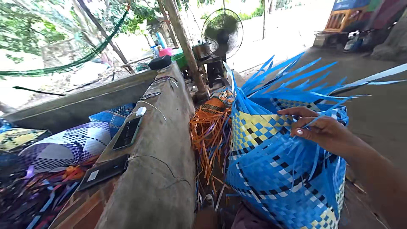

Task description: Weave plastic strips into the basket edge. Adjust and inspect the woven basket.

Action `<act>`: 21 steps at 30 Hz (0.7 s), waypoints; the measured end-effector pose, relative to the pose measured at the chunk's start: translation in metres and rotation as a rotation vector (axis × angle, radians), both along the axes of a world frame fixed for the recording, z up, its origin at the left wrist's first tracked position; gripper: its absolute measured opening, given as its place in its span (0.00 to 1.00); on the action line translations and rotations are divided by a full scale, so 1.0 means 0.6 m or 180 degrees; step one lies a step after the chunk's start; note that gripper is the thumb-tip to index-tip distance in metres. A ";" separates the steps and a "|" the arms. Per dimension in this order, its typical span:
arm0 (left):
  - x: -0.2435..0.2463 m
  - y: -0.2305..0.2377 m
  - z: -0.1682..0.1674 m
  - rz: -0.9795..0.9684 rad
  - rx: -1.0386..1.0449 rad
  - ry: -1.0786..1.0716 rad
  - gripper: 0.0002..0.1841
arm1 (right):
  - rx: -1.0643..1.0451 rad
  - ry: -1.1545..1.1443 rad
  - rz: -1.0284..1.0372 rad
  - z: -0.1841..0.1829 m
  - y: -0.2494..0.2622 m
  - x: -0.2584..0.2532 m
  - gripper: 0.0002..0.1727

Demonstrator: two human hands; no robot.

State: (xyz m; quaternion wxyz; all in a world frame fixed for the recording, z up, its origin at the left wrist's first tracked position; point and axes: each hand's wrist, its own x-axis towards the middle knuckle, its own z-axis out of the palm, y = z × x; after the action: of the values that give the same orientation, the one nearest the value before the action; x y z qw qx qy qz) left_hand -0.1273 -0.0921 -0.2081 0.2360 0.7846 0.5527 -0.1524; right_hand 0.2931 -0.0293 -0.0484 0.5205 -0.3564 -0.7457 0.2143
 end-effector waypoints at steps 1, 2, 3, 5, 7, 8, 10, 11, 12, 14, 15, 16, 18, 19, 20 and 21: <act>0.036 0.026 0.081 0.0159 0.0407 -0.0124 0.15 | -0.0002 -0.0056 -0.0003 0.001 0.000 -0.006 0.15; 0.064 0.044 0.156 0.0003 0.1177 -0.0562 0.13 | 0.0003 -0.0119 -0.0027 0.001 0.000 -0.012 0.15; 0.090 0.064 0.215 -0.0340 0.2110 -0.1153 0.12 | 0.0013 -0.0187 -0.0034 0.002 0.000 -0.018 0.16; 0.153 0.108 0.311 -0.1141 0.3359 -0.2065 0.11 | 0.0071 -0.0337 -0.0101 0.006 -0.002 -0.033 0.17; 0.218 0.146 0.385 -0.1853 0.3435 -0.2059 0.13 | 0.0125 -0.0529 -0.0223 0.011 -0.005 -0.045 0.18; 0.246 0.164 0.412 -0.2101 0.3234 -0.1762 0.15 | 0.0149 -0.0630 -0.0287 0.013 -0.007 -0.049 0.18; 0.295 0.189 0.459 -0.2325 0.2519 -0.0748 0.19 | 0.0233 -0.0781 -0.0424 0.013 -0.011 -0.052 0.19; 0.318 0.199 0.479 -0.2374 0.2158 -0.0266 0.20 | 0.0255 -0.0818 -0.0478 0.012 -0.013 -0.051 0.19; 0.337 0.206 0.495 -0.2448 0.1913 0.0109 0.19 | 0.0272 -0.0841 -0.0505 0.011 -0.015 -0.049 0.19; 0.360 0.209 0.516 -0.2637 0.1704 0.0464 0.15 | 0.0324 -0.0862 -0.0492 0.010 -0.017 -0.040 0.19; 0.366 0.205 0.522 -0.2670 0.1714 0.0514 0.13 | 0.0356 -0.0855 -0.0469 0.010 -0.021 -0.034 0.19; 0.370 0.199 0.524 -0.2668 0.1797 0.0506 0.11 | 0.0392 -0.0837 -0.0445 0.009 -0.026 -0.027 0.19; 0.376 0.189 0.516 -0.2637 0.2110 0.0414 0.09 | 0.0518 -0.0917 -0.0540 0.004 -0.048 -0.003 0.21; 0.379 0.185 0.510 -0.2615 0.2274 0.0359 0.09 | 0.0570 -0.1010 -0.0649 -0.002 -0.067 0.014 0.22; 0.380 0.183 0.502 -0.2608 0.2474 0.0300 0.09 | 0.0562 -0.1136 -0.0789 -0.009 -0.094 0.034 0.22; 0.380 0.181 0.492 -0.2615 0.2664 0.0211 0.10 | 0.0456 -0.1224 -0.0867 -0.016 -0.126 0.057 0.21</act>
State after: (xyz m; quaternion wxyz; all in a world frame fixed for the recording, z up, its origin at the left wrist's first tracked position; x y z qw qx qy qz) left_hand 0.1007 0.0168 0.0872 -0.1897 0.9557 0.2235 -0.0246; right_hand 0.3270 -0.1049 -0.0578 0.4171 -0.4500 -0.7895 0.0169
